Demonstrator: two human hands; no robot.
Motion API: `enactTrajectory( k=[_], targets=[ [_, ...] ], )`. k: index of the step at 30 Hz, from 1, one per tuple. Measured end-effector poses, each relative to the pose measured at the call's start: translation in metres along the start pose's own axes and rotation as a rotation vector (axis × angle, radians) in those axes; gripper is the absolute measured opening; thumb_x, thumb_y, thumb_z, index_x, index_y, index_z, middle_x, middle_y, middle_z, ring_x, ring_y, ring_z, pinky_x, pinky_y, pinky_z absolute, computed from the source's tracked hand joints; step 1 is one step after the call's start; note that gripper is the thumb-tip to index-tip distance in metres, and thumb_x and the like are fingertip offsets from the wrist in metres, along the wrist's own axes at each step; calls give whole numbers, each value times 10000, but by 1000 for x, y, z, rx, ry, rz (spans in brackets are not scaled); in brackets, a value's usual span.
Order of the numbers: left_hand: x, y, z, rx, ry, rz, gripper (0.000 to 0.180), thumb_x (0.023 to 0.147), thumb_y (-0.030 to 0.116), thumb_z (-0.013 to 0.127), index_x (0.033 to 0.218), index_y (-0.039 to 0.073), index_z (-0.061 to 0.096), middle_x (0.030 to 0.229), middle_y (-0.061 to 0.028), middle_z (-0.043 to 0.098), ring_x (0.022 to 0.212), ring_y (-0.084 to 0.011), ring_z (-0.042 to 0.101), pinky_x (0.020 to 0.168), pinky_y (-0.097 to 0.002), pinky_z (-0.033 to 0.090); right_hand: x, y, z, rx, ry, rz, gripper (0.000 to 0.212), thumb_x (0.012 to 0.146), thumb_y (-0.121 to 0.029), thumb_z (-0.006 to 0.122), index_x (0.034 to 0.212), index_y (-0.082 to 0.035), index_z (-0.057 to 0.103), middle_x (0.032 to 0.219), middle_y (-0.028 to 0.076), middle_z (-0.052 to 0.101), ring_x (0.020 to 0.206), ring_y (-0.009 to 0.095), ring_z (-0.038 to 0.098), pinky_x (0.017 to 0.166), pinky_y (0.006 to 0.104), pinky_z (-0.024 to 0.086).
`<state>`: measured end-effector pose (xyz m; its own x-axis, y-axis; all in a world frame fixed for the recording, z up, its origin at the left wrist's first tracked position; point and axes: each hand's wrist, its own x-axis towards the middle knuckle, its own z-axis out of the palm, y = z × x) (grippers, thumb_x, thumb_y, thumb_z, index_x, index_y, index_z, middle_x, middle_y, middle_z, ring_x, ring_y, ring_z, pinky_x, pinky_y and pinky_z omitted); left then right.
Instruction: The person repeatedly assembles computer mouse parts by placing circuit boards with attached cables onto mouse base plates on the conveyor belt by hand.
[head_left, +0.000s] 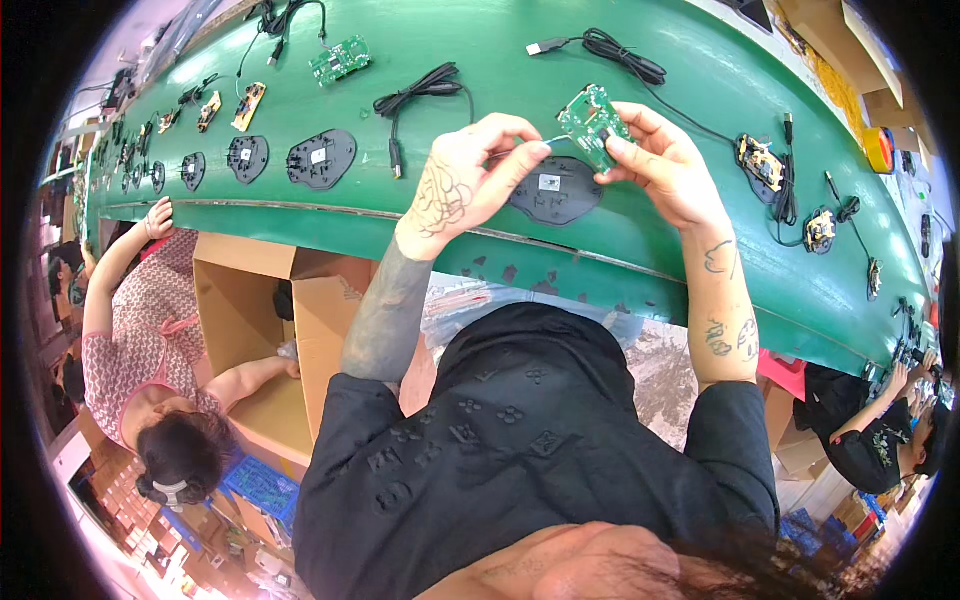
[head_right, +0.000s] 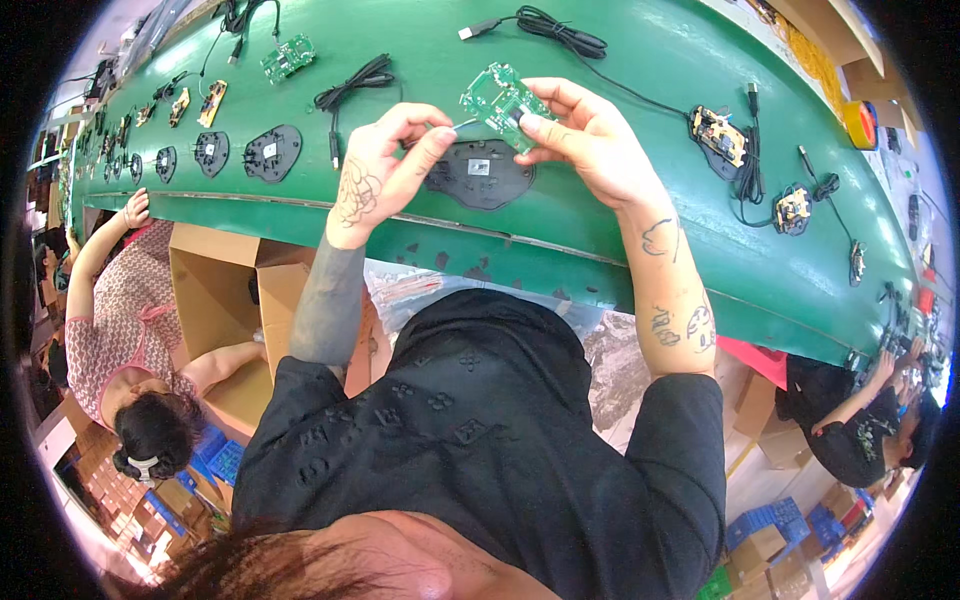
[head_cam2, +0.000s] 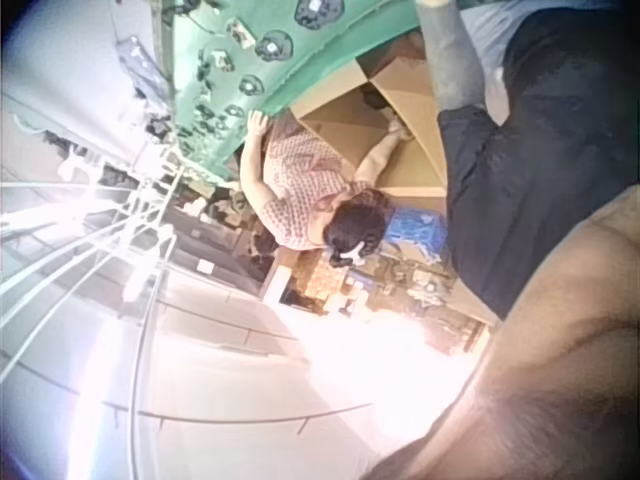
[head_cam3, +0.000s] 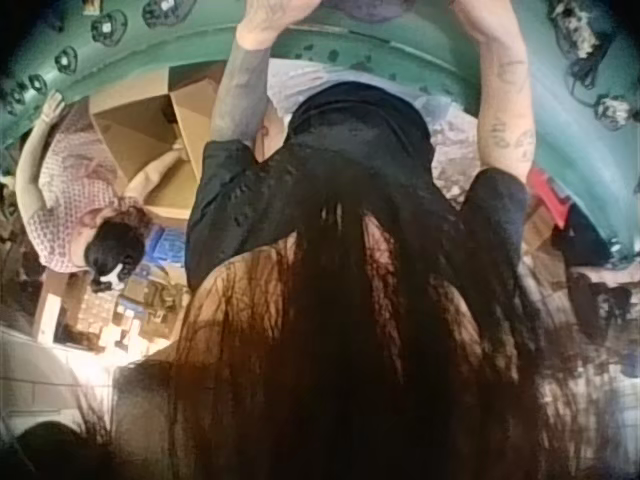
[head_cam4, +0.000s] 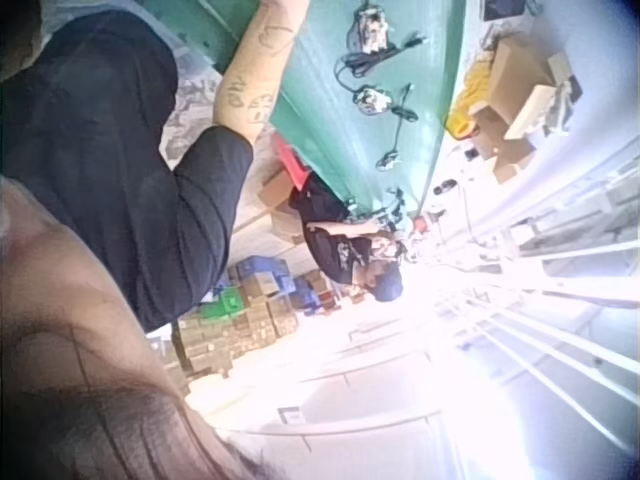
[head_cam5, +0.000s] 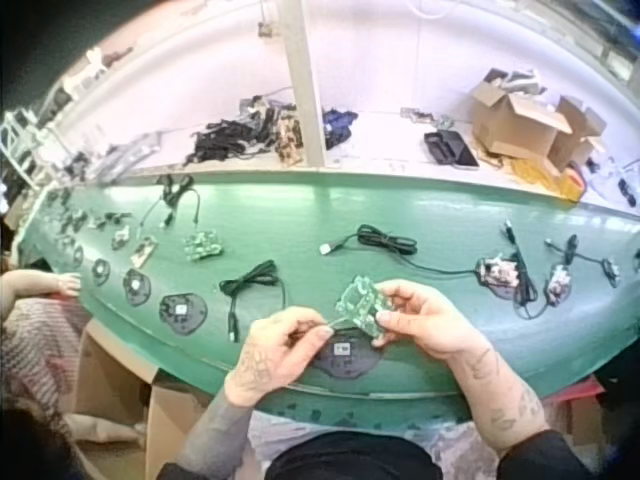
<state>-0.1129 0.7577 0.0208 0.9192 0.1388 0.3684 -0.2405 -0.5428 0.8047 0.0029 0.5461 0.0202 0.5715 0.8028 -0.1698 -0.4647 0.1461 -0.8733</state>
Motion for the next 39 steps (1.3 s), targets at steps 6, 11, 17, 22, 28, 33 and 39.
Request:
enactTrajectory(
  k=[6,11,17,22,28,33,39],
  targets=[
    [-24,-15,-16,156,-28,-199,151,923,144,714,974,8,675,779,-81,654,670,-124,603,614,-257,495,9,11,10,-357,253,-8,344,960,-85,640,1282,17,575,1157,67,664,878,93,636,748,265,578],
    [-32,-19,-13,224,-81,-98,109,882,112,710,875,25,644,803,-84,585,595,-202,571,554,-314,473,13,21,13,-600,306,34,341,926,-94,662,1257,-22,619,1046,62,704,671,68,589,643,242,531],
    [-31,-17,-12,291,-182,-138,129,846,139,724,843,33,650,811,-94,570,704,-249,602,640,-361,492,14,25,10,-728,348,66,339,891,-154,683,1212,-47,662,957,46,719,643,74,582,613,247,501],
    [-25,-26,-14,406,-212,-60,165,811,240,727,753,106,651,820,-42,567,827,-244,597,758,-391,450,14,23,10,-840,377,8,317,853,-146,673,1153,-44,684,853,16,704,642,67,571,610,249,479],
    [-20,-25,-14,386,-283,-180,158,821,280,722,825,135,661,844,-31,570,861,-232,589,812,-396,410,15,23,5,-688,298,-23,272,833,-125,658,1083,-20,676,897,28,712,660,56,569,620,246,479],
    [-21,-31,-13,370,-281,-117,151,840,262,713,974,196,688,873,-13,560,881,-218,575,808,-399,403,19,28,2,-828,409,-22,327,833,-171,680,1132,-39,681,927,63,726,657,78,578,636,260,493],
    [-22,-32,-12,399,-260,17,162,850,192,715,1012,196,724,852,-17,555,872,-212,573,785,-374,408,22,28,11,-909,476,-13,368,841,-224,703,1165,-51,682,896,89,720,638,109,582,635,284,501]
  ],
)
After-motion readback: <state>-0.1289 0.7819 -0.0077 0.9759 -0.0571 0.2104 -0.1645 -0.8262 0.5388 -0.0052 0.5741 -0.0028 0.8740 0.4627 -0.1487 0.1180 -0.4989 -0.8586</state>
